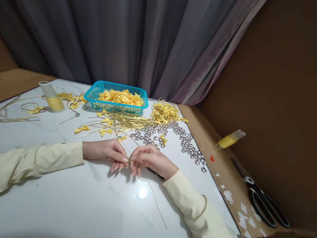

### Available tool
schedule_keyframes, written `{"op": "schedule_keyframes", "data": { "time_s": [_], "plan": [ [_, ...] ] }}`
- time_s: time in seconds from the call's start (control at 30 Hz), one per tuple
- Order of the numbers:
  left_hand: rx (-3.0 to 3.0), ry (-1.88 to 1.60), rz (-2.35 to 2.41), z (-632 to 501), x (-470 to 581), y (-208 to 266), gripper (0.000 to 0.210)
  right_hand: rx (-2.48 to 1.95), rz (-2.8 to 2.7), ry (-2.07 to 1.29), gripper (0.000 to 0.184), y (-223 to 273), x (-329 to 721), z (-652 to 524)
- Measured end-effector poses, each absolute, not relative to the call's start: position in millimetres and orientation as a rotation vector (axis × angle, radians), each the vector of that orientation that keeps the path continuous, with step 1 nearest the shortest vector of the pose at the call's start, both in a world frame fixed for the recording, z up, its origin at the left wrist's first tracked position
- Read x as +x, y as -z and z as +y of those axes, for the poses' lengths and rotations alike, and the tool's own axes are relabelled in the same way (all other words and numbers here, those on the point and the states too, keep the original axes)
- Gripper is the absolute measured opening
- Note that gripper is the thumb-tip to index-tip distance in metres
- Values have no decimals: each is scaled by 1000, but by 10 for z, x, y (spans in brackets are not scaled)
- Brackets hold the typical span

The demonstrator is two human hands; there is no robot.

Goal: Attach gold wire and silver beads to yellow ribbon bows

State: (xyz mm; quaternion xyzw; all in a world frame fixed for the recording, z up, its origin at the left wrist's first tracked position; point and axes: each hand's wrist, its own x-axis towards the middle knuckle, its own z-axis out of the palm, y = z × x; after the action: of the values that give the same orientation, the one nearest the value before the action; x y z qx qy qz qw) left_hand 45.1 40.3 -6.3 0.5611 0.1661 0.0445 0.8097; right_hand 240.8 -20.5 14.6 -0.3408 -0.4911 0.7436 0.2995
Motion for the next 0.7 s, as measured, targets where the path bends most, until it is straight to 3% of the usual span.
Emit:
{"op": "schedule_keyframes", "data": {
  "time_s": [0.4,0.7],
  "plan": [
    [1203,-78,334,400,459,51,18,-1147,-1794,-1661,29,-262,2428,-302],
    [1242,-49,307,399,443,6,26,-1146,-1735,-1753,31,-268,2427,-295]
  ]
}}
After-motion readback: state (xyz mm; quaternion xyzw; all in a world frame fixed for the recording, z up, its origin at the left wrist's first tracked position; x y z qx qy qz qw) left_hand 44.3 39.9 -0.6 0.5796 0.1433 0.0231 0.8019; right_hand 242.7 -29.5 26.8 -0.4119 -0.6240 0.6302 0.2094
